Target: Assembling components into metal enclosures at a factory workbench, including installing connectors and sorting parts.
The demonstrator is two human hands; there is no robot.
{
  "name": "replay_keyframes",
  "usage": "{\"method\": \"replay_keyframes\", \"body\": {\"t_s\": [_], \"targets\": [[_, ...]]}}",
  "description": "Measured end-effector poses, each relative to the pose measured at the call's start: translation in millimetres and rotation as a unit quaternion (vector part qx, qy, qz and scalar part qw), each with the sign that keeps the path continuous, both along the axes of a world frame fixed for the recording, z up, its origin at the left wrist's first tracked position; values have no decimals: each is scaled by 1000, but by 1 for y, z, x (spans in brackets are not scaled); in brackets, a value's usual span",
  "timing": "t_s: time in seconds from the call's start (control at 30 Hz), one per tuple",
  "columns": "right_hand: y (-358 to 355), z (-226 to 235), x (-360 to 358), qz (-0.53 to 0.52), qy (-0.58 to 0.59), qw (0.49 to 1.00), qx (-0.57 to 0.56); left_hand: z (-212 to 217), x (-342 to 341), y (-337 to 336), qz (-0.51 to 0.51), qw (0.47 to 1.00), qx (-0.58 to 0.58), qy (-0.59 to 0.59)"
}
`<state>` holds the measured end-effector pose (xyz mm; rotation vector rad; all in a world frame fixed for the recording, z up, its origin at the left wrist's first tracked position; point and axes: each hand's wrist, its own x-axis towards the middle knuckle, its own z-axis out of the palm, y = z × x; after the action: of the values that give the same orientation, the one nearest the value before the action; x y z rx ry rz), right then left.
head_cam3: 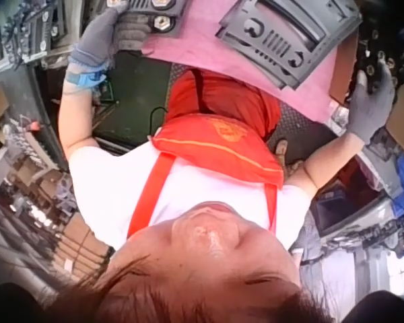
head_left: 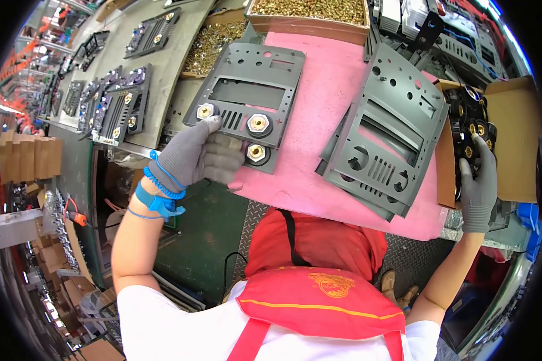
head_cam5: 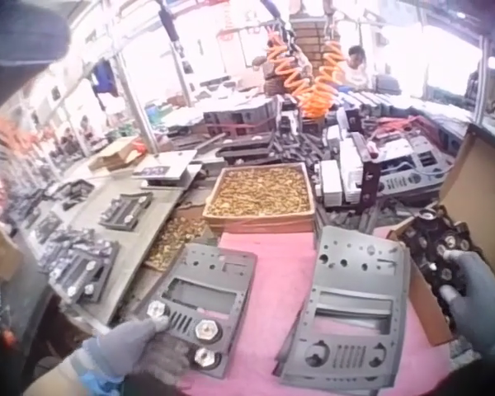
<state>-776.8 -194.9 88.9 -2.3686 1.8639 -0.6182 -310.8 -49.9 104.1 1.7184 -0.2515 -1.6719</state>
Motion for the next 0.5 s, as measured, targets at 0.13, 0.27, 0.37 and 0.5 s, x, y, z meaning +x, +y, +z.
{"method": "replay_keyframes", "body": {"t_s": [0.13, 0.27, 0.37, 0.5], "targets": [[3, -1, 3, -20, -52, 998, -9, 34, -10, -13, -253, 949, 66, -177], [28, 2, 18, -21, -208, 976, -57, 32, -26, -8, -295, 586, -149, -740], [52, 6, 29, 13, -394, 918, -35, 17, -19, -14, -333, 546, -321, -698], [76, 11, 42, 96, -424, 900, 26, -3, -8, -25, -333, 610, -399, -599]]}}
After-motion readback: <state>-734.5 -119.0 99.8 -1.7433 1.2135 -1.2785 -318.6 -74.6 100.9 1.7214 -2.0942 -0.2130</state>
